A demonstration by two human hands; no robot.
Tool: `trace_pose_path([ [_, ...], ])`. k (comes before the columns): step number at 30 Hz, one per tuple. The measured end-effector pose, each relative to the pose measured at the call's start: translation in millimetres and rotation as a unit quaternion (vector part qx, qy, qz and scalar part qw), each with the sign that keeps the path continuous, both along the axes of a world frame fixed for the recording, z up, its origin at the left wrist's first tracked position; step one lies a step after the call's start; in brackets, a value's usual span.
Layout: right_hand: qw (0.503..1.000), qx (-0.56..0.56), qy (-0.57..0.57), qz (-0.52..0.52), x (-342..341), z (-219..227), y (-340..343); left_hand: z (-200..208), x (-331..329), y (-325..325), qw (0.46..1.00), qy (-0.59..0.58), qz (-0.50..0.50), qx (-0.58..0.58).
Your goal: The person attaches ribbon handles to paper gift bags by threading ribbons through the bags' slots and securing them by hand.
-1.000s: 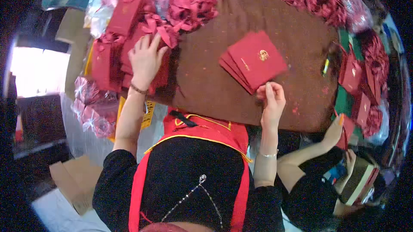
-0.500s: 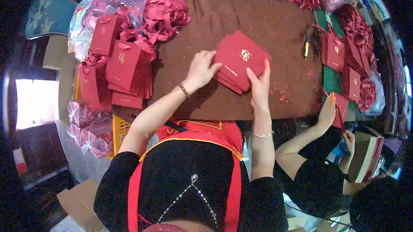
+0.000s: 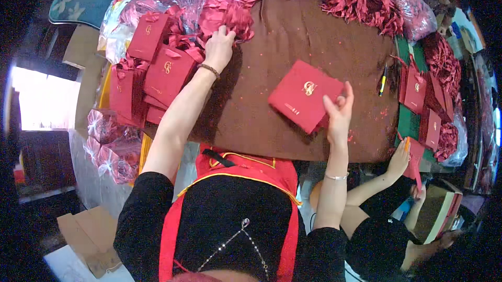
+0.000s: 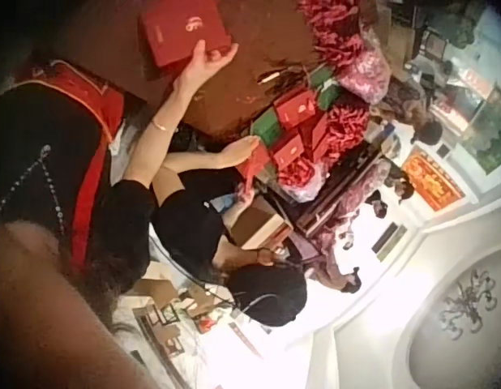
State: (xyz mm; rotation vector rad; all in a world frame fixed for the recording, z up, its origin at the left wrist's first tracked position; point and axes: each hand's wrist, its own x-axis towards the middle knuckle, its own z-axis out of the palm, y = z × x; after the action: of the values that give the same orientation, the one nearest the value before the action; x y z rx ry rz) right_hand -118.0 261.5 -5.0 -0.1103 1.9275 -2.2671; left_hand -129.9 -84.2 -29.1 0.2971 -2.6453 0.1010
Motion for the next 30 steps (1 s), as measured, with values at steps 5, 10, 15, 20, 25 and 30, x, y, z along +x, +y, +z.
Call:
trace_pose_path([
  [5,0.996,0.025,-0.019,0.086,29,13,-11,1,10,2,0.983,0.065,-0.133,0.109],
  [10,0.934,0.294,0.049,0.198,68,-10,-8,22,86,51,0.97,-0.015,-0.217,0.103],
  [15,0.84,0.478,0.228,0.121,89,-13,-18,10,144,56,0.948,-0.087,-0.226,0.207],
  [20,0.778,0.484,0.384,0.116,83,-14,-40,11,99,44,0.969,-0.057,-0.231,0.07],
  [25,0.756,0.487,0.41,0.152,90,-22,-59,-21,83,35,0.964,-0.035,-0.254,0.075],
  [30,0.768,0.489,0.379,0.164,91,-19,-58,7,151,51,0.916,-0.131,-0.368,0.091],
])
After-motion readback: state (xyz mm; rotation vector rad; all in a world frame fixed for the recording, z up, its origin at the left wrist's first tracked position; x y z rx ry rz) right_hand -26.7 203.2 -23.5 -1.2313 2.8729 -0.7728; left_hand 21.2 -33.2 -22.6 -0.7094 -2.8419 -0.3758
